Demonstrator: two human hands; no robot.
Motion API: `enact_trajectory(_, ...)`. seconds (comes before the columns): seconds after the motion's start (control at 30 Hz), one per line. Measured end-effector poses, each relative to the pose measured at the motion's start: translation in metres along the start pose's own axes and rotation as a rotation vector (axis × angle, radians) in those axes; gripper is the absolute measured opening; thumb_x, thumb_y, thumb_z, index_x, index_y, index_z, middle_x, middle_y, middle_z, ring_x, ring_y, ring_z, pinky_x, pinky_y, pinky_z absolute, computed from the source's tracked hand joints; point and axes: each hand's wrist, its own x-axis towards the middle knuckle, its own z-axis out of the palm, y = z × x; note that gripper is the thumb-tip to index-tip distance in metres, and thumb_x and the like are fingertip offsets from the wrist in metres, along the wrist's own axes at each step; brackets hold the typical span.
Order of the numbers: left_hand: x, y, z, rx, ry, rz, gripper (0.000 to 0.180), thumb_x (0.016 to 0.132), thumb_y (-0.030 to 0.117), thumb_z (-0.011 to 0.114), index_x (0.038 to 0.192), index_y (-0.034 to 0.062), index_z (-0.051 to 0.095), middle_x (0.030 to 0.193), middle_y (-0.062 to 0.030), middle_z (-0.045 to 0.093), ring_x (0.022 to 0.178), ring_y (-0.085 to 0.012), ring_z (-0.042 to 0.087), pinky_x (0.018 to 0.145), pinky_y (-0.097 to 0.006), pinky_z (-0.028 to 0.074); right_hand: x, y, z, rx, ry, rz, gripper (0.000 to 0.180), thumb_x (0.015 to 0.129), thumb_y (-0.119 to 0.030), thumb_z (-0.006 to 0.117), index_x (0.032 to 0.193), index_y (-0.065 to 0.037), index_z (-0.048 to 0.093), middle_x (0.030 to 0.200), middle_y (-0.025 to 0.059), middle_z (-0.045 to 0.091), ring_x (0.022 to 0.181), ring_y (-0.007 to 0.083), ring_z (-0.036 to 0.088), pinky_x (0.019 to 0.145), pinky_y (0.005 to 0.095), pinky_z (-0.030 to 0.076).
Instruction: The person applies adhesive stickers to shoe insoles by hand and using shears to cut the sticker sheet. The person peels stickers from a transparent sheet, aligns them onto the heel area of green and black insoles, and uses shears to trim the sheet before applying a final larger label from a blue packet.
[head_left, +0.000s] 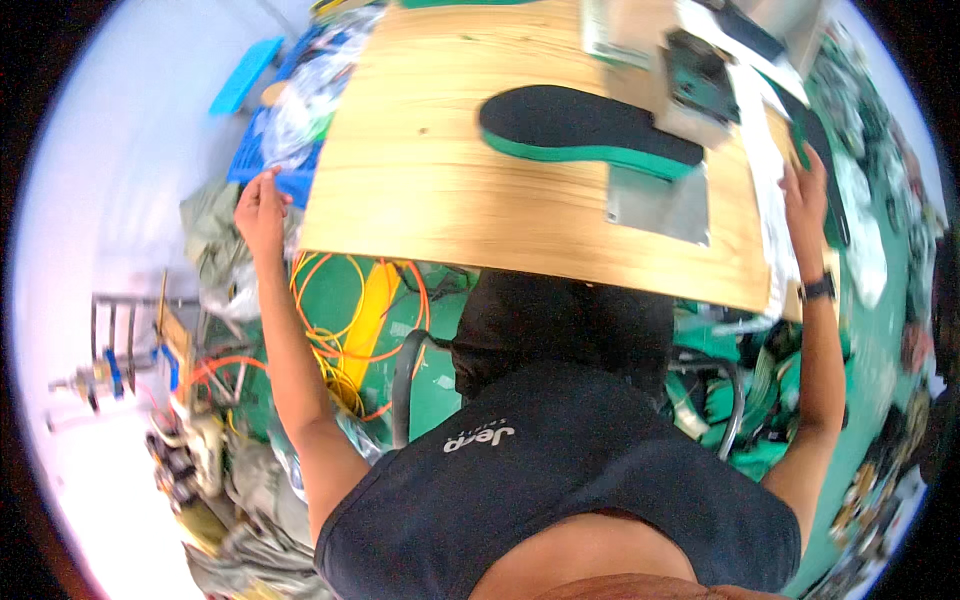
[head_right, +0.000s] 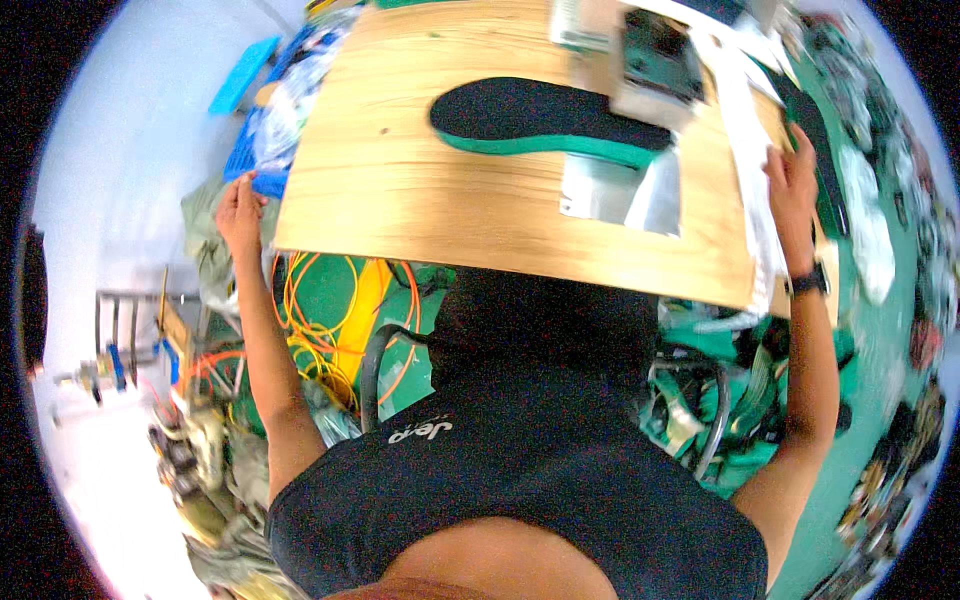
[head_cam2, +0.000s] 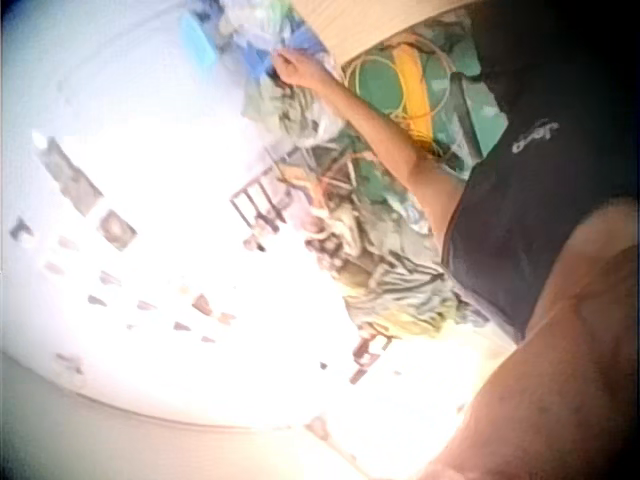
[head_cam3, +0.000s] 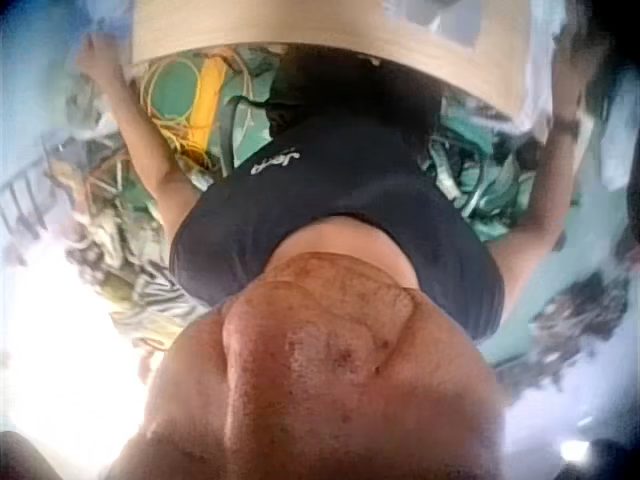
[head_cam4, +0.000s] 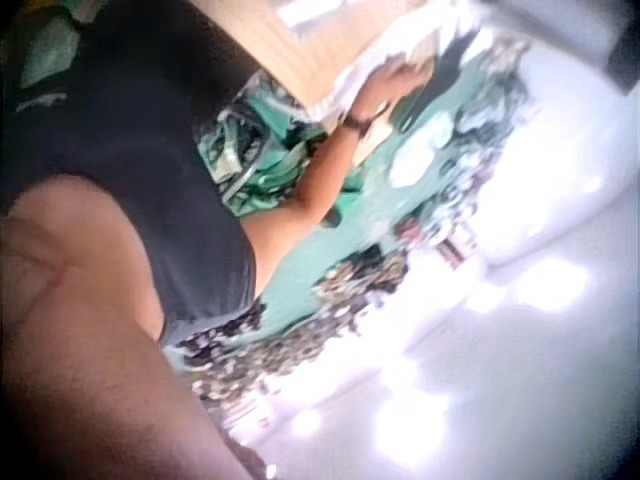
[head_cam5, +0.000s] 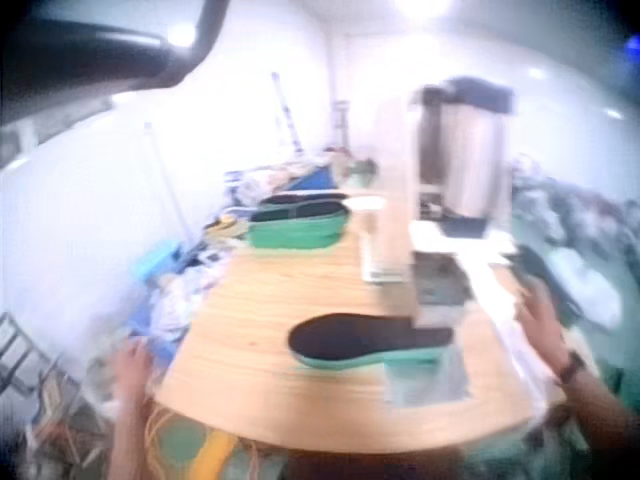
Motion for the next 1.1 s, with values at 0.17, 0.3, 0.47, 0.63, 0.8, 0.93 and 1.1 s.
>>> enact_trajectory(0.17,-0.035,-0.106,-0.037,0.076,-0.141,-0.322,0.025,0.092,0.025,0.062,0.100,0.0043,0.073,0.077,-0.0020,0.067,0.059,-0.0079,0.058,0.054,-0.023,0.046,-0.060,-0.088,0.017,0.261,-0.113,-0.099,0.039,0.098,-0.006,0.051,0.136,-0.001,0.046,0.075,-0.0004,0.052,0.063,0.0050,0.046,0.059,0.0194,0.039)
enact_trajectory(0.3,-0.064,-0.126,0.008,0.081,-0.382,-0.008,0.024,0.089,0.013,0.059,0.105,-0.0018,0.068,0.095,-0.0109,0.072,0.087,-0.0185,0.067,0.078,-0.031,0.051,-0.124,-0.173,0.064,0.339,-0.475,-0.467,0.051,0.087,-0.001,0.060,0.135,0.003,0.044,0.071,0.0005,0.054,0.063,0.0091,0.050,0.059,0.0224,0.042)
enact_trajectory(0.47,-0.039,-0.169,0.050,-0.138,-0.252,-0.227,0.023,0.090,0.010,0.057,0.107,-0.0005,0.068,0.092,-0.0062,0.071,0.080,-0.0136,0.064,0.073,-0.028,0.051,-0.127,-0.233,0.125,0.471,-0.682,-0.432,0.048,0.079,-0.009,0.071,0.124,0.000,0.055,0.065,0.0013,0.051,0.051,0.0116,0.046,0.047,0.0267,0.035)
enact_trajectory(0.63,0.043,-0.183,0.069,-0.157,-0.129,-0.178,0.023,0.092,0.011,0.057,0.108,-0.0002,0.069,0.085,-0.0048,0.069,0.069,-0.0101,0.059,0.064,-0.025,0.049,-0.103,-0.272,0.150,0.137,-0.827,-0.650,0.061,0.073,-0.037,0.077,0.120,-0.002,0.058,0.114,0.0138,0.056,0.102,0.0301,0.053,0.087,0.0410,0.043)
enact_trajectory(0.8,0.163,-0.178,0.096,0.084,-0.200,0.038,0.030,0.088,0.020,0.059,0.112,0.0048,0.068,0.093,-0.0142,0.071,0.084,-0.0224,0.068,0.077,-0.032,0.052,-0.088,-0.308,0.189,-0.049,-0.993,-0.789,0.086,0.068,-0.048,0.079,0.135,-0.003,0.047,0.146,0.0142,0.040,0.136,0.0350,0.034,0.109,0.0475,0.030)
enact_trajectory(0.93,0.249,-0.182,0.151,0.399,-0.366,0.167,0.038,0.083,0.021,0.058,0.118,0.0101,0.066,0.100,-0.0172,0.070,0.091,-0.0312,0.067,0.082,-0.039,0.052,-0.081,-0.311,0.187,-0.089,-1.128,-0.773,0.085,0.073,-0.052,0.074,0.137,-0.005,0.045,0.152,0.0150,0.032,0.138,0.0349,0.032,0.109,0.0503,0.030)
enact_trajectory(1.1,0.296,-0.196,0.223,0.615,-0.407,0.207,0.061,0.075,0.011,0.055,0.135,0.0225,0.055,0.118,-0.0177,0.065,0.104,-0.0364,0.063,0.089,-0.047,0.051,-0.078,-0.304,0.190,-0.116,-1.174,-0.808,0.075,0.080,-0.055,0.066,0.137,-0.009,0.048,0.151,0.0151,0.035,0.136,0.0342,0.036,0.106,0.0494,0.034)
